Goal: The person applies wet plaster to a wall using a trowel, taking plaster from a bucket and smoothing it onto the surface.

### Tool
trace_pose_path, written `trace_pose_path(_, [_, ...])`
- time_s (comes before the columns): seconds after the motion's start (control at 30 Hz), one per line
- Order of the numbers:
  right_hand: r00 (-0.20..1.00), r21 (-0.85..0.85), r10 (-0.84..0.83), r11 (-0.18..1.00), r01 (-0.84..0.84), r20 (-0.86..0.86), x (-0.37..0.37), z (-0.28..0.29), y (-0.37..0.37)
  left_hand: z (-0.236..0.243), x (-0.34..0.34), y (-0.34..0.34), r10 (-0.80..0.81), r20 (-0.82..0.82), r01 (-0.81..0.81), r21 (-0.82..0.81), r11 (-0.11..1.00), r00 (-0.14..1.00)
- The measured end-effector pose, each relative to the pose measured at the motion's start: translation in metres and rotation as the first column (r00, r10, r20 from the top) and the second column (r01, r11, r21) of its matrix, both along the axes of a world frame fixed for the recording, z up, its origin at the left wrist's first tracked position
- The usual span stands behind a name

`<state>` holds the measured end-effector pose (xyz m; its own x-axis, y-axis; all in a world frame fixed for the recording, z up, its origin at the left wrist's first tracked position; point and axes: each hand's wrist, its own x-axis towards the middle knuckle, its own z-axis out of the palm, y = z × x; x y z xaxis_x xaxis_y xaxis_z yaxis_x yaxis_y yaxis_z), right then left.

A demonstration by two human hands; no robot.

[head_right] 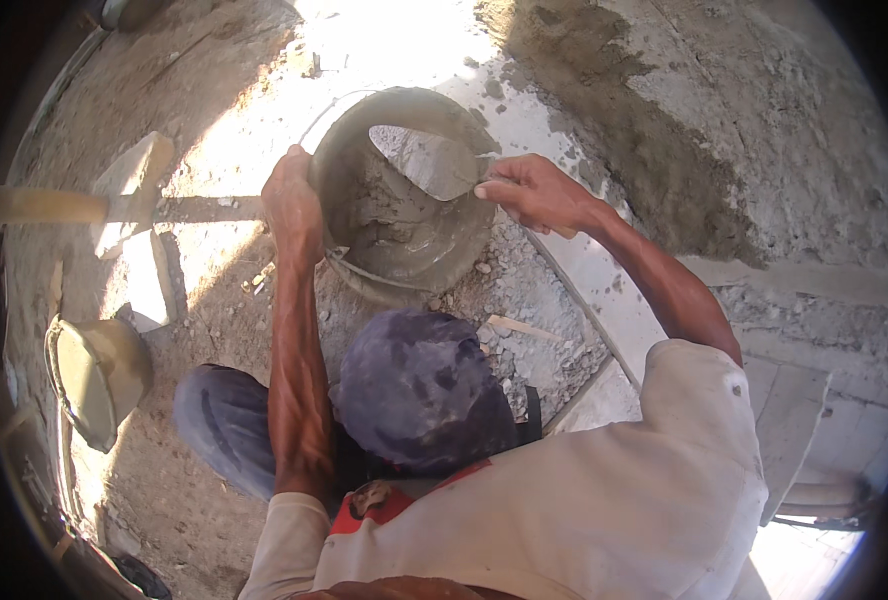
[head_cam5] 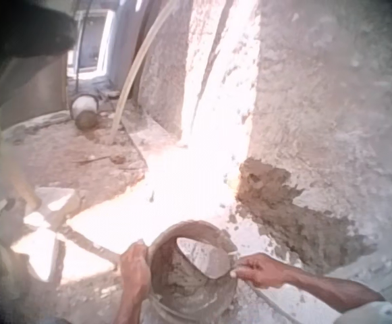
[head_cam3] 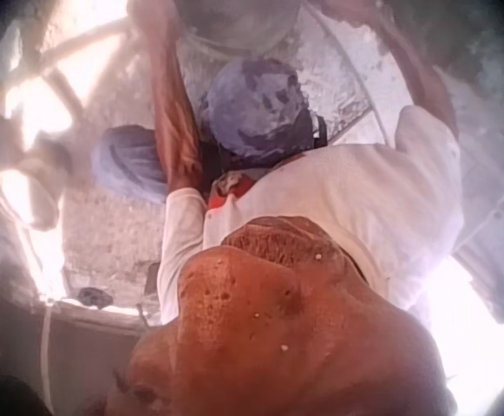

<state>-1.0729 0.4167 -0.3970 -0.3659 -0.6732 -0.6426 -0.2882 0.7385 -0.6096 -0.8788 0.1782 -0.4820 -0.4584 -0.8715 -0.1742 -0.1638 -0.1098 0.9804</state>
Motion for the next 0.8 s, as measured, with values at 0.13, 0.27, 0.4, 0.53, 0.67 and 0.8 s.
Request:
trace_pose_path(0.13, [0.522, 0.061, 0.413, 0.824, -0.564, -0.746, -0.004, -0.050, -0.005, 0.004, -0.009, 0.005, -0.030, 0.021, 0.031, -0.051, 0.998, 0.999])
trace_pose_path(0.27, [0.374, 0.185, 0.647, 0.627, -0.756, -0.664, 0.051, -0.083, -0.025, -0.005, -0.005, 0.001, -0.031, 0.011, 0.031, -0.081, 0.996, 0.999])
trace_pose_path(0.4, [0.346, 0.236, 0.700, 0.592, -0.770, -0.625, 0.038, -0.046, 0.000, -0.014, 0.000, 0.004, -0.021, 0.014, 0.021, -0.044, 0.999, 1.000])
trace_pose_path(0.53, [0.415, 0.158, 0.506, 0.757, -0.634, -0.757, -0.001, 0.003, 0.002, -0.004, 0.001, -0.003, -0.008, 0.026, 0.009, -0.033, 0.999, 1.000])
trace_pose_path(0.67, [0.542, 0.122, 0.396, 0.874, -0.471, -0.741, -0.035, -0.053, 0.001, 0.001, -0.012, 0.005, -0.054, -0.012, 0.054, -0.009, 0.999, 0.998])
trace_pose_path(0.8, [0.500, 0.081, 0.545, 0.727, -0.682, -0.673, 0.024, -0.099, -0.004, -0.001, -0.013, 0.008, -0.020, -0.005, 0.020, -0.027, 0.999, 1.000])
